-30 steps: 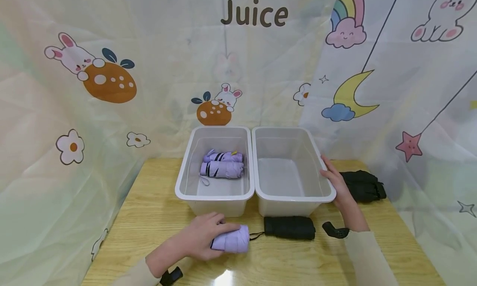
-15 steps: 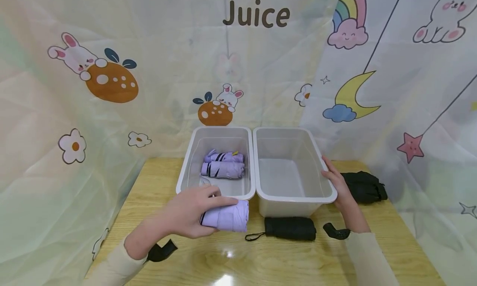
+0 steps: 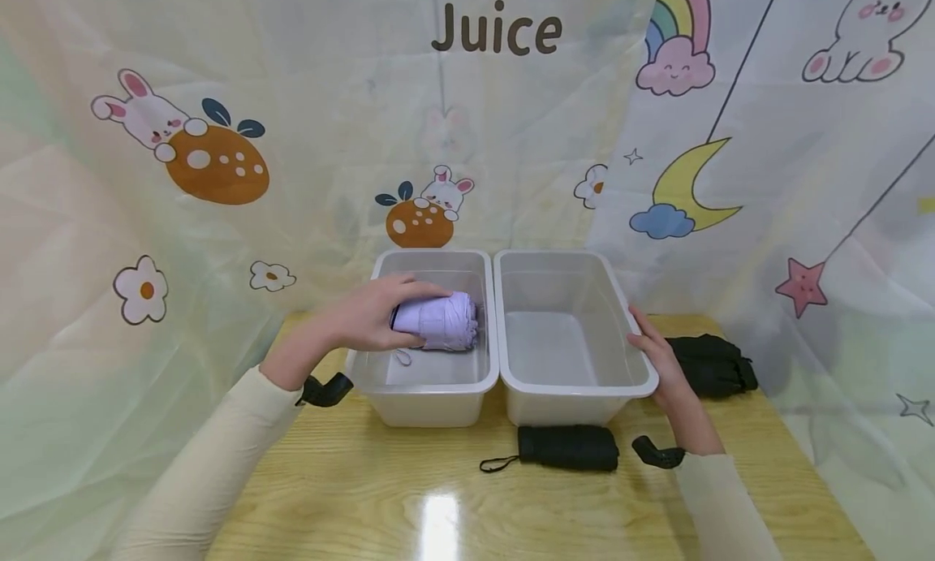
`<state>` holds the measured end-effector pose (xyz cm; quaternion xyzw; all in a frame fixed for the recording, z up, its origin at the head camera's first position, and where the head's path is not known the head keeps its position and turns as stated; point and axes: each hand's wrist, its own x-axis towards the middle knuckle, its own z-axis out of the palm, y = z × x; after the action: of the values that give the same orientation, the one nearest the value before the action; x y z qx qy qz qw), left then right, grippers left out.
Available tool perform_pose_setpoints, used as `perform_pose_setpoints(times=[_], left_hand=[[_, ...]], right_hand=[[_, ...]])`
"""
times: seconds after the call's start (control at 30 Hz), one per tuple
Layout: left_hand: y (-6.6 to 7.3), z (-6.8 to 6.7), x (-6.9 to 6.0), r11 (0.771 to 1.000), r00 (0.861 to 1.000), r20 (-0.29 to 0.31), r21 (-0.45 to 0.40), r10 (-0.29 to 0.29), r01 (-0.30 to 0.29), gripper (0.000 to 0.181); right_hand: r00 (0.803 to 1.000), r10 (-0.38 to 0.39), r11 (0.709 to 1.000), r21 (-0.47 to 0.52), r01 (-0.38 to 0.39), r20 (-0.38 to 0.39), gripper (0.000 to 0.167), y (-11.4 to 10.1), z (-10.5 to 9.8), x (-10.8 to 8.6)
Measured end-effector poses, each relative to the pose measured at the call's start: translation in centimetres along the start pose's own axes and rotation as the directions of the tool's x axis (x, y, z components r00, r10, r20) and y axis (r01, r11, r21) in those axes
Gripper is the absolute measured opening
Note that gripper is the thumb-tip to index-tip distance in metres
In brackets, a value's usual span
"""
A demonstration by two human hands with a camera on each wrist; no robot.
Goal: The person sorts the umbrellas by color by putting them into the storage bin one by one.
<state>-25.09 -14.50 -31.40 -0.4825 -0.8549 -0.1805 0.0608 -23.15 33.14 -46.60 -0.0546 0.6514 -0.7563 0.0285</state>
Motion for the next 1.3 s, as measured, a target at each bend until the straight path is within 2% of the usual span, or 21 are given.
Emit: perform_pose_setpoints(times=[0.27,0.47,0.6,0.73,0.93,1.13,1.23,1.3], left_hand=[[-4.1,0.9,2.7,0.998,0.996,0.05,0.005,-0.068,0.068,0.067],[-6.1,2.3,4.9,0.995,0.994,0.047,0.009,-0.1,0.099,0.068],[-7.2,3.4,6.0,0.991,0.989,0.062,-0.014,-0.135,0.136,0.069],[-8.5,4.5,6.5,0.981,0.98,0.07,-0.034,-0.187,0.189,0.071],[-10.2,5.7,7.3,0.97,0.966,0.102,-0.018,-0.239,0.242,0.071],[-11.4,7.5,7.7,0.952,0.937,0.172,0.023,-0.303,0.304,0.073],[-11.8,8.5,7.9,0.941,0.922,0.199,-0.006,-0.332,0.339,0.074],[-12.1,9.2,8.0,0.934,0.919,0.2,-0.042,-0.34,0.354,0.074]], right_hand=[[1.0,0.0,1.0,-0.001,0.0,-0.004,0.058,0.0,0.1,0.1],[1.0,0.005,1.0,-0.004,-0.005,-0.01,0.059,0.0,-0.1,-0.1],[1.0,0.012,1.0,0.002,-0.012,-0.015,0.059,0.1,-0.1,-0.3],[1.0,0.014,1.0,0.001,-0.014,-0.012,0.059,0.1,-0.1,-0.2],[1.0,0.004,1.0,-0.003,-0.004,-0.015,0.059,-0.2,0.0,0.1],[1.0,0.0,1.0,-0.014,0.0,-0.019,0.06,-0.2,-0.1,0.0],[1.0,0.001,1.0,-0.025,-0.001,-0.016,0.06,-0.1,0.0,-0.2],[1.0,0.006,1.0,-0.017,-0.006,-0.015,0.059,-0.1,0.0,-0.1]])
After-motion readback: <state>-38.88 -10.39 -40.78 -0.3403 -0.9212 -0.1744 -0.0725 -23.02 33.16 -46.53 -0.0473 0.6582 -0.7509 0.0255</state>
